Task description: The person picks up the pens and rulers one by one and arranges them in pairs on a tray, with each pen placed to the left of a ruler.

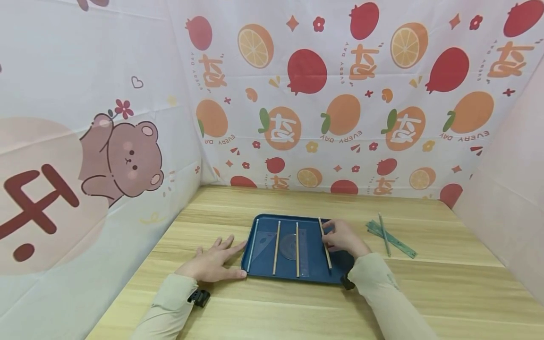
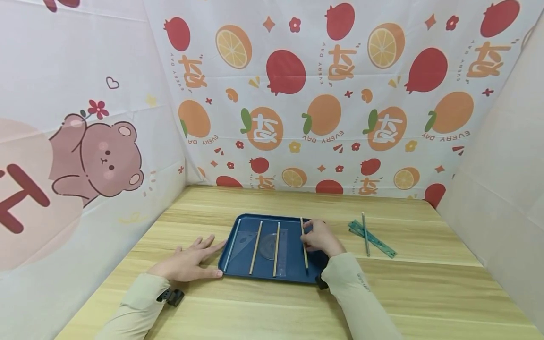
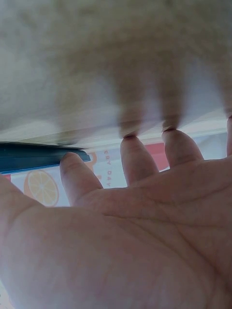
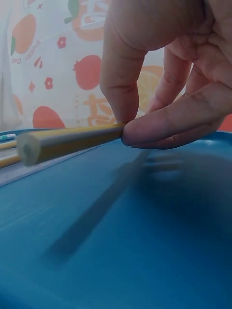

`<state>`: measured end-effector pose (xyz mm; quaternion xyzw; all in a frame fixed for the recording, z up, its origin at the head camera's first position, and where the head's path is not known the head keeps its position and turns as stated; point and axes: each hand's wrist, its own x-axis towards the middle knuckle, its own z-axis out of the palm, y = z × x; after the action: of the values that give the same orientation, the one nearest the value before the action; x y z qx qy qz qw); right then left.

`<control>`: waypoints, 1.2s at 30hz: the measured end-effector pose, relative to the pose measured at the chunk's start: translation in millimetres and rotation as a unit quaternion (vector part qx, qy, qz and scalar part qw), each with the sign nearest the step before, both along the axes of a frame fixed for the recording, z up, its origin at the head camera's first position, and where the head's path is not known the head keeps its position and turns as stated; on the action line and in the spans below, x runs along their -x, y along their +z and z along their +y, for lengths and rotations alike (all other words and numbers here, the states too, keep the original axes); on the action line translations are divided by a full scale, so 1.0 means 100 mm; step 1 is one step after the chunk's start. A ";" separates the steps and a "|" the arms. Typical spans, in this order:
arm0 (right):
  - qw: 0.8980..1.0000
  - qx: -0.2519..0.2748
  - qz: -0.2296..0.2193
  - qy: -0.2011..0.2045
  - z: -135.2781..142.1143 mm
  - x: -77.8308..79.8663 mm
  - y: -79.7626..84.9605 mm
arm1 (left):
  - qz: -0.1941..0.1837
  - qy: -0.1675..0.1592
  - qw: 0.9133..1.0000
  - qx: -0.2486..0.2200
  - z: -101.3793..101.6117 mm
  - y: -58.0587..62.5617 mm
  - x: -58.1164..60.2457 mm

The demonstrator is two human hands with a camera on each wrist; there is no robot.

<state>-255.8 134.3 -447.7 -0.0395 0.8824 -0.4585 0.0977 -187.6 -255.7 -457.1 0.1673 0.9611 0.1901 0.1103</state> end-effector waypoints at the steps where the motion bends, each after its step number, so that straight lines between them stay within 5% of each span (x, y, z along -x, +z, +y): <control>1: 1.000 0.000 -0.001 0.001 -0.01 0.00 0.00 | -0.001 0.000 1.000 0.000 0.00 0.00 0.00; 36: 0.997 -0.071 -0.013 0.006 -0.43 -0.03 -0.04 | -0.006 0.004 1.000 0.000 0.00 0.02 -0.02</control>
<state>-253.0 91.0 -451.3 -0.0318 0.9113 -0.3941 0.1145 -185.5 -255.2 -454.7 0.1625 0.9612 0.1910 0.1152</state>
